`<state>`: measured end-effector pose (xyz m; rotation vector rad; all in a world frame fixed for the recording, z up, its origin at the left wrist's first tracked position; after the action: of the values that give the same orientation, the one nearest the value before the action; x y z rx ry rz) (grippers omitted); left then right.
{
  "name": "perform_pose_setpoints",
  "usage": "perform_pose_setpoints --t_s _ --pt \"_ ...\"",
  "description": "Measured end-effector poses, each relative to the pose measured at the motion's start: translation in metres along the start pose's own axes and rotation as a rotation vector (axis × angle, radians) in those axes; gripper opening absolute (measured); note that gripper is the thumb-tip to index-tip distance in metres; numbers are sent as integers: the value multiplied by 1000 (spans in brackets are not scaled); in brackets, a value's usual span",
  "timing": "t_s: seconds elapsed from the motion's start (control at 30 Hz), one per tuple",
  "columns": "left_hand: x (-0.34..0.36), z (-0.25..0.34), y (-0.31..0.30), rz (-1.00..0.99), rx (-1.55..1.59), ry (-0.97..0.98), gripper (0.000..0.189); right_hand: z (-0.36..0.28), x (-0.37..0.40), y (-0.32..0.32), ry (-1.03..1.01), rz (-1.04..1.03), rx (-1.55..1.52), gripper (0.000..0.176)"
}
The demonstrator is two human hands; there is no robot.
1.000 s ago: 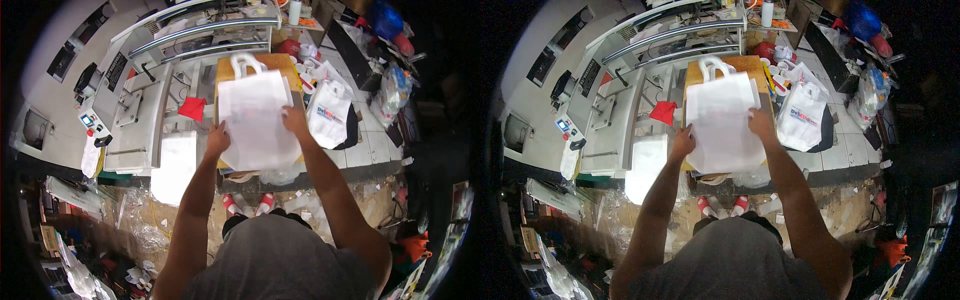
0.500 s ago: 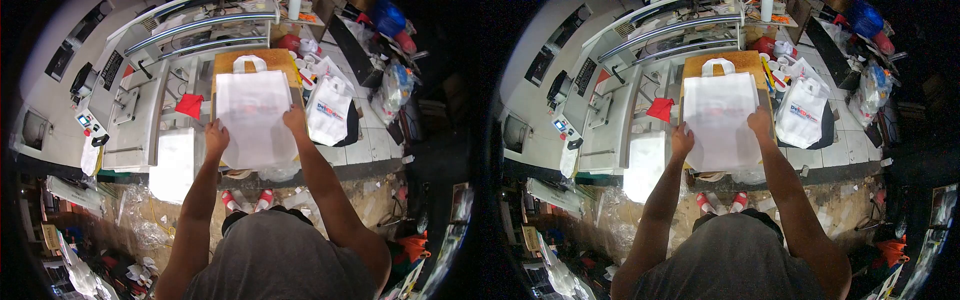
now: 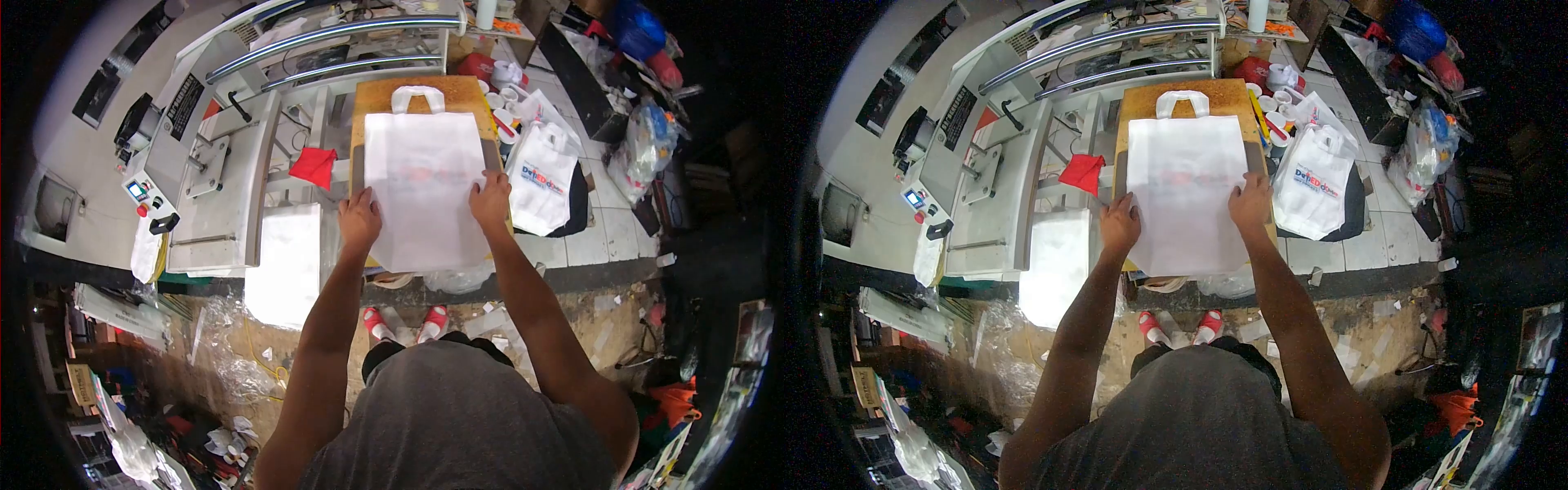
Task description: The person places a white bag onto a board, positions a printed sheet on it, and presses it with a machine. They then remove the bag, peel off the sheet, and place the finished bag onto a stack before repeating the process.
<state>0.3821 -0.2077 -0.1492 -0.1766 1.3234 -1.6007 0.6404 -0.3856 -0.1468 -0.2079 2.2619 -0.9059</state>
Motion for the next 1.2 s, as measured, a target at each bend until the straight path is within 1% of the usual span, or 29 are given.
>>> perform_pose_setpoints --t_s 0.03,0.07,0.13,0.2,0.27,0.3,0.33,0.37,0.43,0.57,0.63,0.67,0.73,0.77,0.83,0.87,0.93,0.97,1.0,1.03,1.07,1.13,1.17,1.2 --pt "-1 2 -3 0 2 -3 37 -4 2 -3 -33 -30 64 28" --pt "-1 4 -6 -23 -16 -16 38 -3 4 -4 -35 -31 67 28" --pt "-3 10 -9 -39 -34 -28 39 1 4 -1 -91 -71 101 22" --pt "0 26 -10 33 -22 190 41 1 4 -2 -81 -102 104 20" --pt "3 44 -4 3 19 211 42 0 2 -2 -73 -133 109 18" --pt "5 51 1 -30 60 232 43 -1 1 0 -106 -131 137 18" --pt "8 55 3 -29 62 230 43 -2 1 1 -138 -128 166 18" --pt "9 56 7 -73 72 178 44 -2 -1 3 -139 -127 167 18" --pt "8 56 11 -124 75 104 43 -4 -4 2 -117 -191 193 17" --pt "7 49 5 -107 155 111 42 -8 -1 0 -112 -178 160 17" --pt "6 47 -11 -34 167 164 36 -21 2 -19 -203 -30 5 18" --pt "8 44 -19 -37 166 165 36 -25 6 -26 -200 -32 5 18" --pt "21 32 -39 4 241 125 32 -39 19 -42 -310 -23 -65 16" --pt "32 26 -48 -2 241 122 32 -45 24 -50 -307 -28 -63 16" --pt "54 11 -69 146 297 82 29 -65 35 -67 -342 -56 -209 13" --pt "63 -3 -70 134 287 62 29 -77 45 -75 -339 -81 -214 13" --pt "101 -28 -82 302 334 74 27 -101 83 -90 -278 -450 -641 12" --pt "119 -42 -85 236 255 -98 20 -111 104 -94 -238 -707 -679 12" --pt "137 -58 -82 220 230 -130 20 -120 124 -94 -200 -956 -714 13" --pt "157 -86 -66 65 282 -313 17 -119 149 -89 -173 -1073 -697 13" --pt "176 -110 -50 -83 339 -497 15 -114 168 -82 -173 -1103 -704 13" --pt "187 -139 -23 -194 245 -595 18 -87 199 -59 -195 -1325 -395 17" --pt "193 -155 -1 -279 258 -672 23 -70 210 -51 -109 -1319 -347 20" --pt "191 -161 14 -294 277 -701 22 -51 220 -51 -20 -1314 -292 24"
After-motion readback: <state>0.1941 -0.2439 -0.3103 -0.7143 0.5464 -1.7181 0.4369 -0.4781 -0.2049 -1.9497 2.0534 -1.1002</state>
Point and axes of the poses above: each hand's wrist, its own x-axis away from the middle knuckle, its own y-axis out of the palm, z = x × y, the point moved 3 cm from there along -x, towards the middle knuckle, and after that the axes turned 8 degrees about z, right-handed, at the moved point
